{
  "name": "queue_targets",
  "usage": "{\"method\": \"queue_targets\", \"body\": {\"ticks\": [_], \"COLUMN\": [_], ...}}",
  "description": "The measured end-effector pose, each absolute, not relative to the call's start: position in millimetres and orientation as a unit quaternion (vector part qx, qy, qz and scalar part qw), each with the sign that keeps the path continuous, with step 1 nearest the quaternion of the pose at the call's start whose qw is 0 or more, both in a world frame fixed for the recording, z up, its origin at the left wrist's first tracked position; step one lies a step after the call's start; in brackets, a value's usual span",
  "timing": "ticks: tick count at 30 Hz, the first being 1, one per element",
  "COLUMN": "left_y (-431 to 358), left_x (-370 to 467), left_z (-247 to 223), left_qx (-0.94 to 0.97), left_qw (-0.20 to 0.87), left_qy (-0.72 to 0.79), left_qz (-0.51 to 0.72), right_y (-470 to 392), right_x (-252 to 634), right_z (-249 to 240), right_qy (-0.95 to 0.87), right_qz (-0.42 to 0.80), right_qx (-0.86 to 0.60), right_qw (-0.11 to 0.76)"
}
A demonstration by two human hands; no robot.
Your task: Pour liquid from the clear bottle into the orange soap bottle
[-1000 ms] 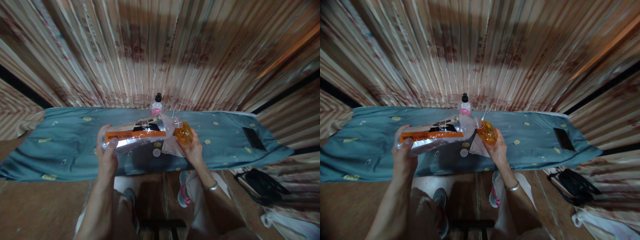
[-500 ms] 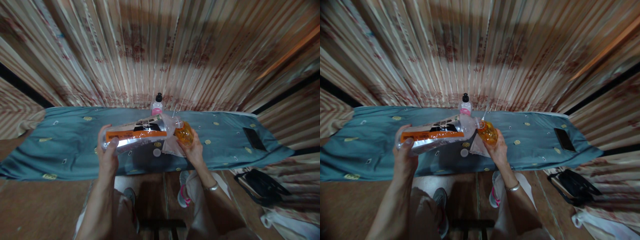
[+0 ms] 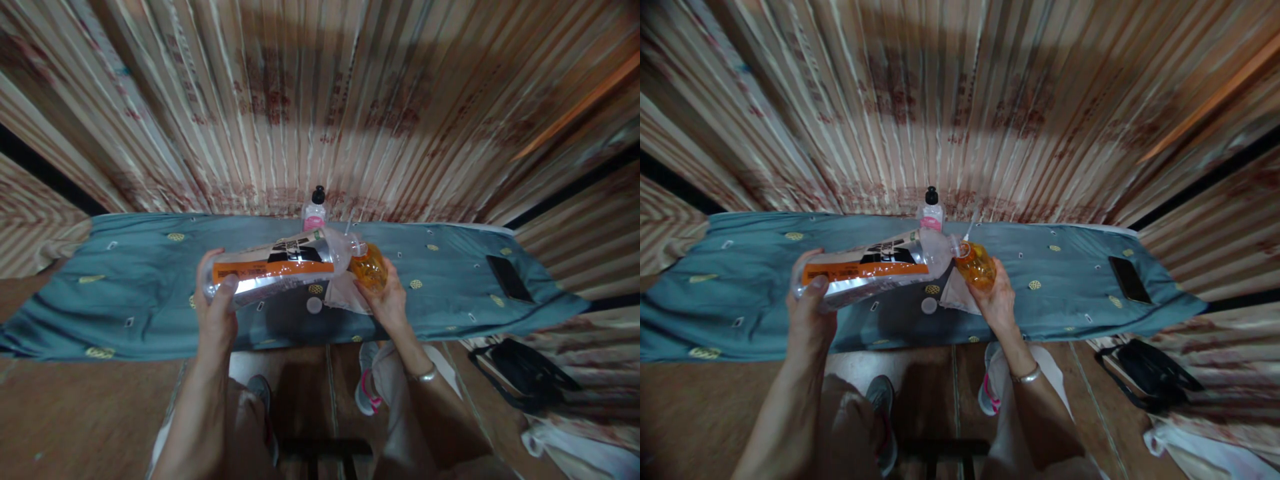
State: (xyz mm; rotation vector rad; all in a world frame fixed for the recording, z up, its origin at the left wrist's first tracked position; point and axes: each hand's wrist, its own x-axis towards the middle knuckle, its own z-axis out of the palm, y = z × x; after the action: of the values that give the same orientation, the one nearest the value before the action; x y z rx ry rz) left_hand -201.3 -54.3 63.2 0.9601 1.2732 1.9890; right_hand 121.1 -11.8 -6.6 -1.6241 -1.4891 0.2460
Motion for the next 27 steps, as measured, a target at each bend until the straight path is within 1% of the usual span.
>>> {"method": "queue_targets", "body": {"ticks": [12,18,27], "left_y": [-53.8,-54.1,-55.6], "left_x": [-201.8,-200.8,-200.9], "left_z": [62.5,64.2,63.8], "left_qx": [0.369,0.386,0.381], "left_qw": [0.285,0.265,0.279], "left_qy": [0.489,0.51,0.503], "left_qz": [0.737,0.721,0.724], "right_y": [-12.5,-12.5,-12.0], "right_x": [122.2,122.3,121.5], "right_z": [-4.8,-6.1,-5.8], "right_qy": [-0.599,-0.605,-0.599], "right_qz": [0.114,0.102,0.107], "right_qx": [-0.66,-0.655,-0.658], "right_qw": [0.439,0.442,0.444]}}
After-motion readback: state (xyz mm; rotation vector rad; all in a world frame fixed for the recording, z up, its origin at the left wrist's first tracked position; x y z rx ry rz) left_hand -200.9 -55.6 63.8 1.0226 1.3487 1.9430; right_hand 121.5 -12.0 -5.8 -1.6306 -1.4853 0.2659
